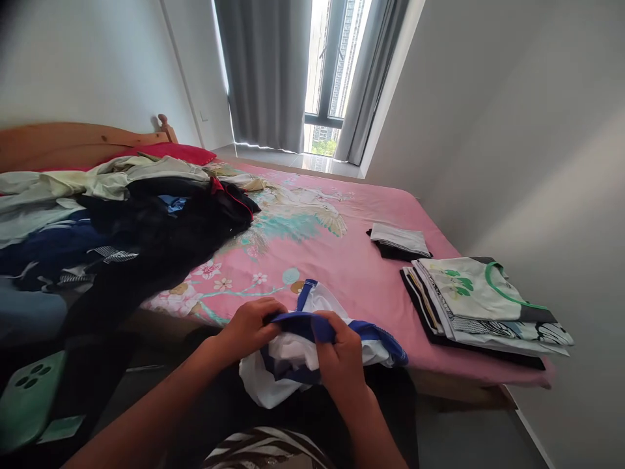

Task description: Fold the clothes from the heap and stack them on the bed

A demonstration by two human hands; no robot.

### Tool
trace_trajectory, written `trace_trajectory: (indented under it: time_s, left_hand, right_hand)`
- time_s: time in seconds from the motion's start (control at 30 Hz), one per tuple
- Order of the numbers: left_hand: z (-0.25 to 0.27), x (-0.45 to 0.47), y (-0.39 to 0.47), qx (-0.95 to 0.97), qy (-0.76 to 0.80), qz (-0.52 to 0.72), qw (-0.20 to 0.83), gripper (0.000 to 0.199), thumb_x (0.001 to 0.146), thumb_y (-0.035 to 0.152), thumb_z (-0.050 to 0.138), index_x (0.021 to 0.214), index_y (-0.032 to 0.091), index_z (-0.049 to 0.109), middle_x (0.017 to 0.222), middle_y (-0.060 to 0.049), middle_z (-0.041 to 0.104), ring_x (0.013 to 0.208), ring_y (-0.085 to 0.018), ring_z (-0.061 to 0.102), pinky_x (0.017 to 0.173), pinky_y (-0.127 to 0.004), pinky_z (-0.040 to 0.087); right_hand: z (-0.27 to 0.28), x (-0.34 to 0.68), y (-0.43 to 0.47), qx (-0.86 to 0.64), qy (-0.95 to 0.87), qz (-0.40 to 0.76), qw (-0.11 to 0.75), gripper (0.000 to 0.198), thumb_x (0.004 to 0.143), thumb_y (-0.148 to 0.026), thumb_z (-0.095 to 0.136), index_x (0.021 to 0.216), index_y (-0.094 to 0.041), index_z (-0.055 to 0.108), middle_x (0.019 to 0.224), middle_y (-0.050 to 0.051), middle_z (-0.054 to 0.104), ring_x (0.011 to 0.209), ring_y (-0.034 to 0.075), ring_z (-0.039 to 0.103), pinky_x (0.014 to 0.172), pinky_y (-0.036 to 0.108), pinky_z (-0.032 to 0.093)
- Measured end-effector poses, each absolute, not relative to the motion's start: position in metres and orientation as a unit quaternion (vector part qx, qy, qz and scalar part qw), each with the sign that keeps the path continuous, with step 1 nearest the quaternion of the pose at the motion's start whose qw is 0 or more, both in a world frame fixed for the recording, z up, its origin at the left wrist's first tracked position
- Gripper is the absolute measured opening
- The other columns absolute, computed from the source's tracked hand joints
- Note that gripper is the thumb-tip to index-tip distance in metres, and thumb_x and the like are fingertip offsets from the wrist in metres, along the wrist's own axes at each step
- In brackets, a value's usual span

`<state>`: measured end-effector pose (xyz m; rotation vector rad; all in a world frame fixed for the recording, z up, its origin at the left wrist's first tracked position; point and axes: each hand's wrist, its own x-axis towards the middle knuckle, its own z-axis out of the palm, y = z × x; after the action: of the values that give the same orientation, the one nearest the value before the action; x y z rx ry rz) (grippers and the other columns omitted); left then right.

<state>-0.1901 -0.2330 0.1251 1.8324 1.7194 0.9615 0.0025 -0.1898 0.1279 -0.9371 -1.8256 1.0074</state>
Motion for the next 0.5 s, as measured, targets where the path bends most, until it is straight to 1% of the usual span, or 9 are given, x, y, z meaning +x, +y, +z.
trace_trajectory:
  time_s: [0.07, 0.13, 0.23, 0.3, 0.37, 0.43, 0.47, 0.5]
  left_hand:
    - [0.122, -0.196, -0.232, 0.661, 0.663, 0.309, 0.166, 0.017, 0.072, 0.014, 0.051, 0.081, 0.021, 0.064, 0.087, -0.002, 0.063, 0.083, -0.017, 0.056, 0.07, -0.025, 0.038]
    - [0.116, -0.205, -0.233, 0.632, 0.707, 0.286, 0.136, 0.015, 0.072, 0.015, 0.05, 0.077, 0.021, 0.062, 0.085, -0.002, 0.062, 0.079, -0.017, 0.056, 0.067, -0.025, 0.037]
    - [0.107, -0.22, -0.236, 0.573, 0.748, 0.286, 0.175, 0.008, 0.074, 0.023, 0.053, 0.074, 0.02, 0.06, 0.076, -0.001, 0.062, 0.07, -0.015, 0.055, 0.062, -0.024, 0.036]
    - [0.101, -0.228, -0.24, 0.538, 0.748, 0.297, 0.251, 0.011, 0.073, 0.03, 0.057, 0.072, 0.019, 0.06, 0.068, 0.0, 0.061, 0.064, -0.015, 0.055, 0.058, -0.024, 0.036]
    - [0.096, -0.234, -0.243, 0.487, 0.717, 0.333, 0.372, 0.018, 0.072, 0.036, 0.059, 0.072, 0.018, 0.06, 0.063, 0.001, 0.06, 0.059, -0.014, 0.055, 0.055, -0.023, 0.038]
    - [0.095, -0.237, -0.246, 0.412, 0.634, 0.402, 0.517, 0.024, 0.072, 0.04, 0.062, 0.076, 0.017, 0.06, 0.066, 0.0, 0.061, 0.059, -0.014, 0.057, 0.057, -0.025, 0.043]
    - [0.097, -0.237, -0.246, 0.367, 0.579, 0.446, 0.575, 0.025, 0.071, 0.04, 0.063, 0.08, 0.017, 0.06, 0.07, -0.001, 0.063, 0.062, -0.015, 0.059, 0.06, -0.027, 0.046]
    - [0.099, -0.236, -0.246, 0.323, 0.527, 0.494, 0.612, 0.026, 0.07, 0.038, 0.065, 0.084, 0.017, 0.06, 0.074, -0.001, 0.064, 0.065, -0.015, 0.061, 0.064, -0.029, 0.048]
  right_hand:
    - [0.133, 0.008, -0.186, -0.386, -0.722, 0.369, 0.44, 0.025, 0.085, -0.037, 0.051, 0.087, -0.017, 0.066, 0.071, 0.001, 0.062, 0.07, 0.015, 0.055, 0.064, 0.023, 0.044]
    - [0.136, 0.015, -0.182, -0.397, -0.712, 0.34, 0.468, 0.024, 0.084, -0.037, 0.053, 0.087, -0.018, 0.066, 0.075, 0.002, 0.065, 0.071, 0.016, 0.057, 0.065, 0.024, 0.045]
    - [0.139, 0.026, -0.177, -0.414, -0.692, 0.306, 0.506, 0.024, 0.082, -0.038, 0.056, 0.088, -0.018, 0.067, 0.082, 0.003, 0.067, 0.075, 0.017, 0.059, 0.068, 0.025, 0.046]
    - [0.138, 0.03, -0.176, -0.424, -0.682, 0.293, 0.519, 0.024, 0.082, -0.04, 0.058, 0.087, -0.019, 0.068, 0.083, 0.003, 0.067, 0.076, 0.017, 0.059, 0.069, 0.025, 0.046]
    - [0.135, 0.031, -0.175, -0.433, -0.673, 0.29, 0.526, 0.025, 0.081, -0.042, 0.059, 0.086, -0.019, 0.068, 0.083, 0.003, 0.067, 0.076, 0.017, 0.059, 0.069, 0.025, 0.046]
    - [0.132, 0.029, -0.175, -0.444, -0.662, 0.295, 0.527, 0.029, 0.081, -0.045, 0.058, 0.085, -0.017, 0.067, 0.08, 0.003, 0.066, 0.074, 0.016, 0.058, 0.067, 0.024, 0.045]
    - [0.131, 0.028, -0.175, -0.451, -0.659, 0.303, 0.52, 0.032, 0.081, -0.047, 0.058, 0.084, -0.017, 0.067, 0.077, 0.002, 0.064, 0.071, 0.016, 0.056, 0.065, 0.024, 0.045]
    - [0.13, 0.027, -0.174, -0.458, -0.658, 0.313, 0.509, 0.034, 0.081, -0.049, 0.057, 0.083, -0.016, 0.066, 0.072, 0.002, 0.062, 0.067, 0.015, 0.054, 0.062, 0.023, 0.044]
